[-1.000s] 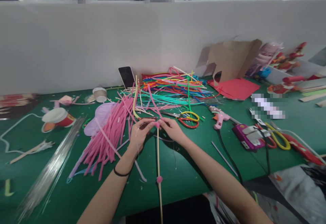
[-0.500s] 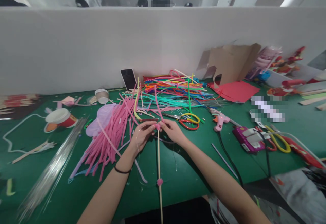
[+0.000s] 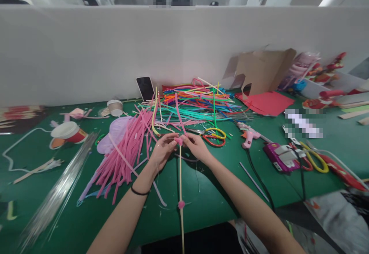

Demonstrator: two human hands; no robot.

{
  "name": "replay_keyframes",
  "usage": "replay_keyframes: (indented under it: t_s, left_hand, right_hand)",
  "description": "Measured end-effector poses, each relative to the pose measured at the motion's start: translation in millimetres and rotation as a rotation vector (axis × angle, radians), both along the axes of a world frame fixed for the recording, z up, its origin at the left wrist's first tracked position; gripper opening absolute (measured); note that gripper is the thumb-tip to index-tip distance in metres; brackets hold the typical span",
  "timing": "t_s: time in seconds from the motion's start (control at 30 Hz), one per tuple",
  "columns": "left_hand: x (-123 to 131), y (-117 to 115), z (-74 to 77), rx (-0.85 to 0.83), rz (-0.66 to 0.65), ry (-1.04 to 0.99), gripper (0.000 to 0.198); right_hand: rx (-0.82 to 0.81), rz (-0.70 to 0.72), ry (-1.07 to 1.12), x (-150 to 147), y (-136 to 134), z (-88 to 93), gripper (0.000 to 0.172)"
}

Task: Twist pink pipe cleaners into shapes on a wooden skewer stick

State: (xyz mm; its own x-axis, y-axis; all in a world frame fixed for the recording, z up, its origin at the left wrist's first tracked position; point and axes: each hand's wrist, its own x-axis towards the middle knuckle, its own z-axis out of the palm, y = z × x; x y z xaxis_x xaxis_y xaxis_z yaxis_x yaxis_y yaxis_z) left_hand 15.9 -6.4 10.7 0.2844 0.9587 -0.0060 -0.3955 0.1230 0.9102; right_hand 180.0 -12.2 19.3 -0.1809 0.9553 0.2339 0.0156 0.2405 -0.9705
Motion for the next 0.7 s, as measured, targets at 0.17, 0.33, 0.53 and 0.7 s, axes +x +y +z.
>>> replay_keyframes:
  t_s: [0.17, 0.33, 0.53, 0.7]
  left_hand:
    - [7.2, -2.4, 6.4, 0.082, -0.061, 0.127, 0.040]
    - [13.9, -9.3, 11.6, 0.088, -0.156, 0.252, 0.042]
    - [15.4, -13.0, 8.7, 0.007, -0.255, 0.282, 0.040]
    - [14.1, -13.9, 10.9, 0.009, -0.236, 0.316, 0.031]
  right_hand:
    - [-0.062, -0.114, 0.307, 7.6, 4.5, 7.0, 0.036]
    - [-0.155, -0.218, 0.531, 7.3, 3.5, 18.3, 0.038]
    - [-0.130, -0.265, 0.549, -0.7, 2.9, 10.2, 0.038]
    - [-0.131, -0.236, 0.559, -1.4, 3.3, 3.4, 0.034]
